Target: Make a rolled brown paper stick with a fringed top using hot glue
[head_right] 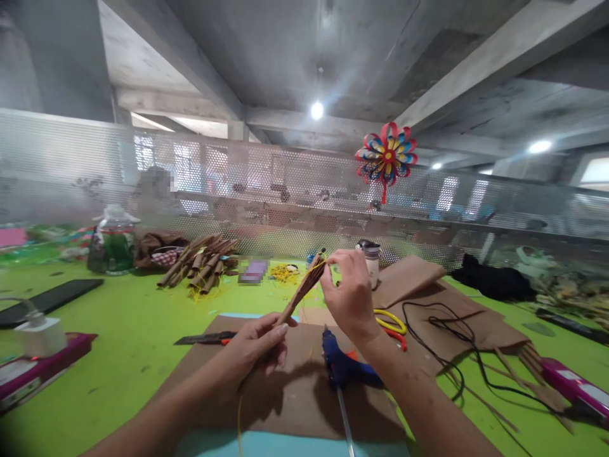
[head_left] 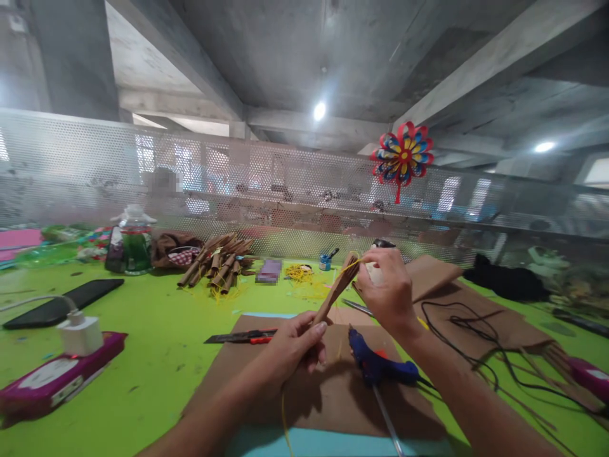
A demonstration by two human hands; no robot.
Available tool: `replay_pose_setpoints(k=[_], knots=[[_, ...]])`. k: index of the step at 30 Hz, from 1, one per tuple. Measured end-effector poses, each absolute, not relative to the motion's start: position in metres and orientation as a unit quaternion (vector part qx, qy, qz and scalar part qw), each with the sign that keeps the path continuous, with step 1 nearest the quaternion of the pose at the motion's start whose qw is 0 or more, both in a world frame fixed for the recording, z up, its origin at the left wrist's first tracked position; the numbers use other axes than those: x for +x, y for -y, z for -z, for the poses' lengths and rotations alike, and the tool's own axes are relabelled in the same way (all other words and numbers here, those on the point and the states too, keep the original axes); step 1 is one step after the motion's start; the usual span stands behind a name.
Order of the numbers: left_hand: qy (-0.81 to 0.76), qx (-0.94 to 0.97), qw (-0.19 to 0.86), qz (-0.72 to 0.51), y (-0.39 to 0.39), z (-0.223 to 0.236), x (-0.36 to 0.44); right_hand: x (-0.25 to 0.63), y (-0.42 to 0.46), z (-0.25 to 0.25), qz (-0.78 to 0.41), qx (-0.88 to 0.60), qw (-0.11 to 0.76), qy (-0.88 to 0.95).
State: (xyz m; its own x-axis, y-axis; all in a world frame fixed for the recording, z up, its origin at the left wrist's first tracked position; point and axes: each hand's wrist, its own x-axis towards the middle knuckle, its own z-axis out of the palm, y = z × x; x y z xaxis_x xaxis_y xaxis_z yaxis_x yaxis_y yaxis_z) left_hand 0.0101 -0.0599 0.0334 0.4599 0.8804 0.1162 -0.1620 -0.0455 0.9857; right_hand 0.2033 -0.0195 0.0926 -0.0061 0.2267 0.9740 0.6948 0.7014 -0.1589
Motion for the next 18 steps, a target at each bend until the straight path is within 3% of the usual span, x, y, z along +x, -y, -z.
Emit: replay_pose_setpoints(k=[6, 12, 18], knots=[[-0.263, 0.556, 0.687, -0.387, 0.061, -0.034, 0.005, 0.199, 0.019, -0.092, -0.171, -0.257, 0.719, 0.623], [-0.265, 0.56, 0.687, -0.378, 0.062, -0.032, 0.007, 0.205, 0.016, -0.094, -0.156, -0.282, 0.742, 0.589], [-0.288, 0.517, 0.664, -0.457, 0.056, -0.031, 0.006, 0.207, 0.041, -0.096, -0.179, -0.257, 0.675, 0.667]])
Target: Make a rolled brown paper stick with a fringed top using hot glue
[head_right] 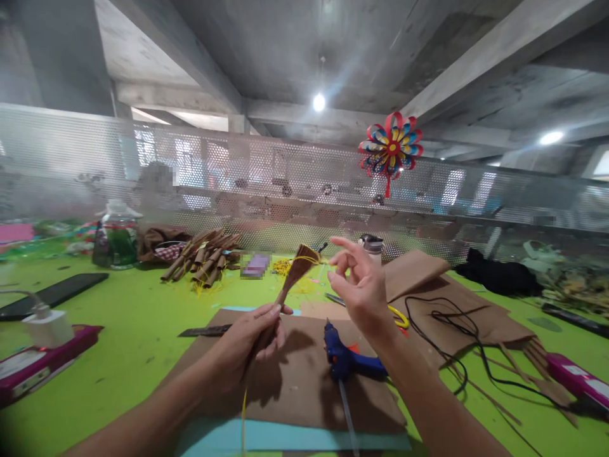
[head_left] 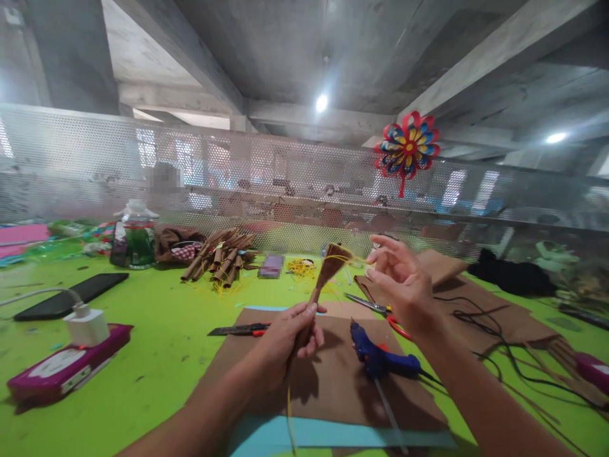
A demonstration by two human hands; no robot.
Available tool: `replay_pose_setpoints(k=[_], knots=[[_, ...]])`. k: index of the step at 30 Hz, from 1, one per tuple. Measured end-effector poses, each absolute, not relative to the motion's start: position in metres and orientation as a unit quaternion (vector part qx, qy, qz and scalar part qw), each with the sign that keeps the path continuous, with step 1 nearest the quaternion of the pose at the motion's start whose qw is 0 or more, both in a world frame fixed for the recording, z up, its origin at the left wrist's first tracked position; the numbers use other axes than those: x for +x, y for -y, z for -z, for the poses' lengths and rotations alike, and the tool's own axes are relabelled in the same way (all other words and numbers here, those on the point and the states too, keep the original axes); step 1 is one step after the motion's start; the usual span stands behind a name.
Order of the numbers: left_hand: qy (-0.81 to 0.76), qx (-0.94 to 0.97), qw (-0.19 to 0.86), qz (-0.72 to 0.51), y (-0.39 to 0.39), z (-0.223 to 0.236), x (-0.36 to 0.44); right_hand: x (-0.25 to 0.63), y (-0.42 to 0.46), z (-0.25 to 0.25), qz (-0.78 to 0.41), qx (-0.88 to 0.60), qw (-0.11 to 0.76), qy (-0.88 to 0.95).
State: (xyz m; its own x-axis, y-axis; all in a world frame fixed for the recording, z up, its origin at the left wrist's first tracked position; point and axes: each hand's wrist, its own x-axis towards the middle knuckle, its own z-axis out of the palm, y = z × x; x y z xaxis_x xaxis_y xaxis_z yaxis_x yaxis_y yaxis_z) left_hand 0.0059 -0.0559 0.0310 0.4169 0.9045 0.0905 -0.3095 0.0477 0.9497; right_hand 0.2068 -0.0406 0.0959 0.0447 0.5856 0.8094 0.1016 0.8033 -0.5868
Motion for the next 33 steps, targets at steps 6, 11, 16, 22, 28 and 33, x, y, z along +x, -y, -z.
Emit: replay_pose_setpoints(k=[6, 11, 16, 22, 28, 33], knots=[[-0.297, 0.462, 0.649, -0.526, 0.049, -0.033, 0.001, 0.198, 0.086, -0.096, -0.232, -0.238, 0.593, 0.733], [-0.282, 0.44, 0.659, -0.541, 0.046, -0.033, 0.0, 0.195, 0.097, -0.084, -0.355, -0.242, 0.542, 0.722], [-0.239, 0.41, 0.685, -0.553, 0.049, -0.034, 0.003, 0.175, 0.1, -0.067, -0.315, -0.236, 0.479, 0.785], [-0.198, 0.413, 0.717, -0.526, 0.05, -0.038, 0.002, 0.151, 0.115, -0.057, -0.289, -0.287, 0.319, 0.856], [-0.247, 0.453, 0.66, -0.546, 0.051, -0.038, 0.001, 0.154, 0.12, -0.065, -0.27, -0.241, 0.208, 0.909], [-0.265, 0.495, 0.615, -0.554, 0.052, -0.033, 0.005, 0.166, 0.097, -0.091, -0.185, -0.271, 0.416, 0.848]])
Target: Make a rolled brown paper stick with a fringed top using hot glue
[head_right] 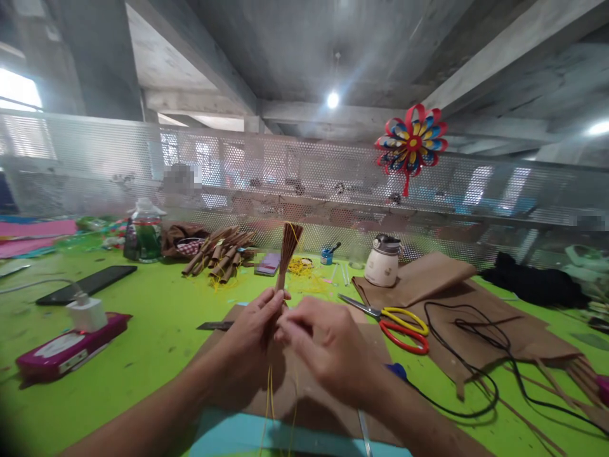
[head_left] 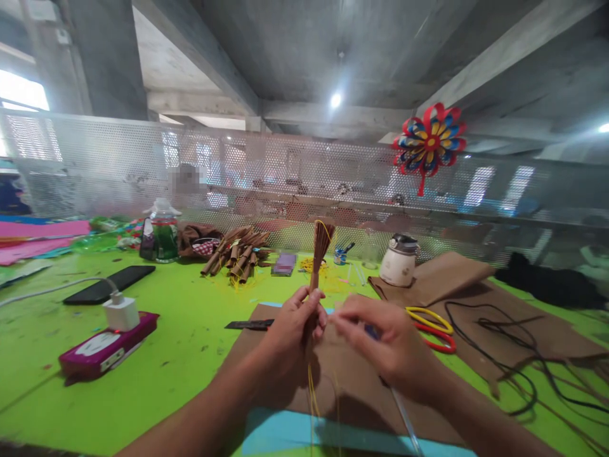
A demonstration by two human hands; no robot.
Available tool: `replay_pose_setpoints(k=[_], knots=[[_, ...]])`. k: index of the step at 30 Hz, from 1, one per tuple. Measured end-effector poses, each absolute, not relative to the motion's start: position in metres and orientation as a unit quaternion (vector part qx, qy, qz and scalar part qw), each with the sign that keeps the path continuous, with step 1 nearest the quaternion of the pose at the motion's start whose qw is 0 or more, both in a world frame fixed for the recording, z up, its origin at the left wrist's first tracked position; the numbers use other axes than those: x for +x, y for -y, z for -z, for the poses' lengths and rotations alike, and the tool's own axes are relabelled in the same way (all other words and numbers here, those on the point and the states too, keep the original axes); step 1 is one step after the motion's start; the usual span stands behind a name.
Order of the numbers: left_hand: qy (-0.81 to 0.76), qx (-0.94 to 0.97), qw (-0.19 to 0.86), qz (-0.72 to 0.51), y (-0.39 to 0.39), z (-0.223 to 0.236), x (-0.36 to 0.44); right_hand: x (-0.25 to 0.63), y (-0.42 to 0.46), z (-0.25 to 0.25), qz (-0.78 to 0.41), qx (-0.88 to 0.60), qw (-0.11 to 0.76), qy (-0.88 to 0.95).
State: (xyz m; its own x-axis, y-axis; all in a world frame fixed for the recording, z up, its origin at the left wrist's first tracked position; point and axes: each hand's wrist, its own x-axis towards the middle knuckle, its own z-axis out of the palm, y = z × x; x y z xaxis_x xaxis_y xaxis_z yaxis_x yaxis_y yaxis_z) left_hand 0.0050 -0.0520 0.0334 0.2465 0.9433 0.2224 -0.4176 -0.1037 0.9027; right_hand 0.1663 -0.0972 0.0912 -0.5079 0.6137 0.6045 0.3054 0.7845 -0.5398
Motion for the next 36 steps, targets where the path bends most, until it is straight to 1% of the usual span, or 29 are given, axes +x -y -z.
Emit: replay_pose_setpoints(k=[3, 6, 10, 14, 16, 20, 22, 26, 30, 32, 34, 36], knots=[[-0.299, 0.544, 0.564, -0.545, 0.053, -0.031, 0.008, 0.167, 0.075, -0.108, -0.131, -0.326, 0.486, 0.8], [-0.32, 0.575, 0.531, -0.534, 0.052, -0.028, 0.01, 0.164, 0.056, -0.113, -0.043, -0.392, 0.497, 0.773], [-0.32, 0.583, 0.52, -0.536, 0.05, -0.025, 0.012, 0.158, 0.045, -0.102, 0.091, -0.448, 0.509, 0.729], [-0.332, 0.591, 0.516, -0.523, 0.049, -0.021, 0.014, 0.158, 0.041, -0.095, 0.127, -0.448, 0.539, 0.702], [-0.345, 0.61, 0.489, -0.521, 0.049, -0.019, 0.014, 0.159, 0.038, -0.098, 0.127, -0.432, 0.566, 0.69], [-0.378, 0.654, 0.393, -0.524, 0.048, -0.018, 0.014, 0.161, 0.031, -0.109, 0.091, -0.411, 0.623, 0.659], [-0.398, 0.661, 0.363, -0.523, 0.047, -0.018, 0.013, 0.162, 0.027, -0.113, 0.032, -0.397, 0.65, 0.647], [-0.414, 0.663, 0.347, -0.519, 0.048, -0.018, 0.012, 0.168, 0.022, -0.112, -0.105, -0.356, 0.677, 0.635], [-0.423, 0.68, 0.313, -0.511, 0.047, -0.015, 0.01, 0.175, 0.022, -0.108, -0.161, -0.342, 0.699, 0.608], [-0.428, 0.687, 0.299, -0.505, 0.045, -0.012, 0.009, 0.178, 0.024, -0.109, -0.19, -0.34, 0.691, 0.609], [-0.435, 0.693, 0.289, -0.497, 0.043, -0.009, 0.008, 0.183, 0.027, -0.11, -0.185, -0.339, 0.68, 0.623], [-0.444, 0.699, 0.276, -0.489, 0.041, -0.008, 0.008, 0.188, 0.03, -0.112, -0.121, -0.334, 0.679, 0.642]])
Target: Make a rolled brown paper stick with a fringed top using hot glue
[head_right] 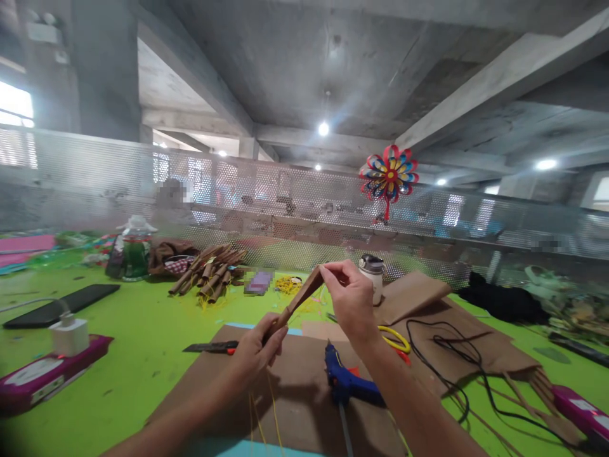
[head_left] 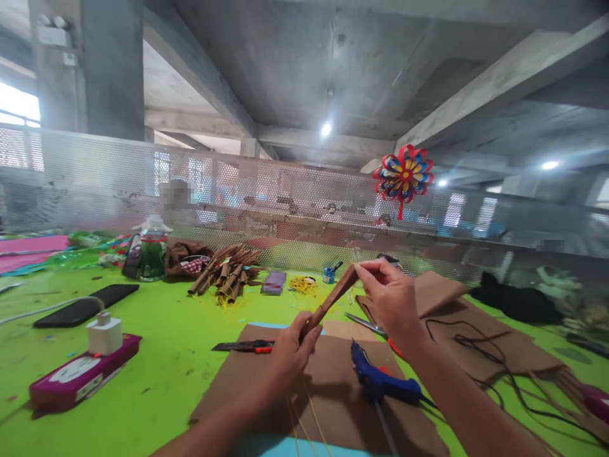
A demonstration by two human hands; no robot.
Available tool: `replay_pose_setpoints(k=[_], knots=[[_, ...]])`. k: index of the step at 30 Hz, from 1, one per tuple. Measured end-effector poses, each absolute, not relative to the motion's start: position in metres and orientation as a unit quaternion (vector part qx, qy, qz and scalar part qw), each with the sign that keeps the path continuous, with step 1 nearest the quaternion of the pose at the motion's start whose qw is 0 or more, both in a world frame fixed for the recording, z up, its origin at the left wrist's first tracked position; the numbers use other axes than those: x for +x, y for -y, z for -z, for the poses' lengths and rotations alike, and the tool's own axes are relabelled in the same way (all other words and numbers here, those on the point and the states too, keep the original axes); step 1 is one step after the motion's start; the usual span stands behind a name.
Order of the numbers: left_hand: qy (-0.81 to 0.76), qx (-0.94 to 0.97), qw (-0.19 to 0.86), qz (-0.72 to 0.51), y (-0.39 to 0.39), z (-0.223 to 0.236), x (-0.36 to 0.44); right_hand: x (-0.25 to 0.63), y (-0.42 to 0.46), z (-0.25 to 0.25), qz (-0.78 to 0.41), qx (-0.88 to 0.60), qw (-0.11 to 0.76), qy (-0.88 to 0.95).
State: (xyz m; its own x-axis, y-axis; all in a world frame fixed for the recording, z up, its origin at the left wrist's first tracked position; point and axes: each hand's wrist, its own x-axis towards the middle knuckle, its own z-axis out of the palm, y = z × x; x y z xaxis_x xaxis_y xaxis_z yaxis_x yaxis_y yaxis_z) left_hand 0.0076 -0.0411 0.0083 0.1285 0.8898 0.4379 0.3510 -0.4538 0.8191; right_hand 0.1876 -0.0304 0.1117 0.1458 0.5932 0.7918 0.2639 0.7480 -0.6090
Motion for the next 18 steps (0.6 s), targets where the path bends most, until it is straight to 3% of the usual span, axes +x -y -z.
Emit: replay_pose_setpoints(k=[5, 12, 14, 18], knots=[[-0.461, 0.72, 0.236, -0.462, 0.041, -0.012, 0.005, 0.198, 0.04, -0.118, 0.04, -0.328, 0.651, 0.683], [-0.487, 0.714, 0.162, -0.475, 0.043, -0.022, -0.003, 0.197, 0.051, -0.114, 0.025, -0.397, 0.592, 0.701], [-0.494, 0.708, 0.144, -0.484, 0.043, -0.024, -0.006, 0.196, 0.051, -0.113, -0.005, -0.413, 0.59, 0.694], [-0.503, 0.685, 0.126, -0.512, 0.043, -0.027, -0.009, 0.193, 0.047, -0.11, -0.18, -0.399, 0.618, 0.653]])
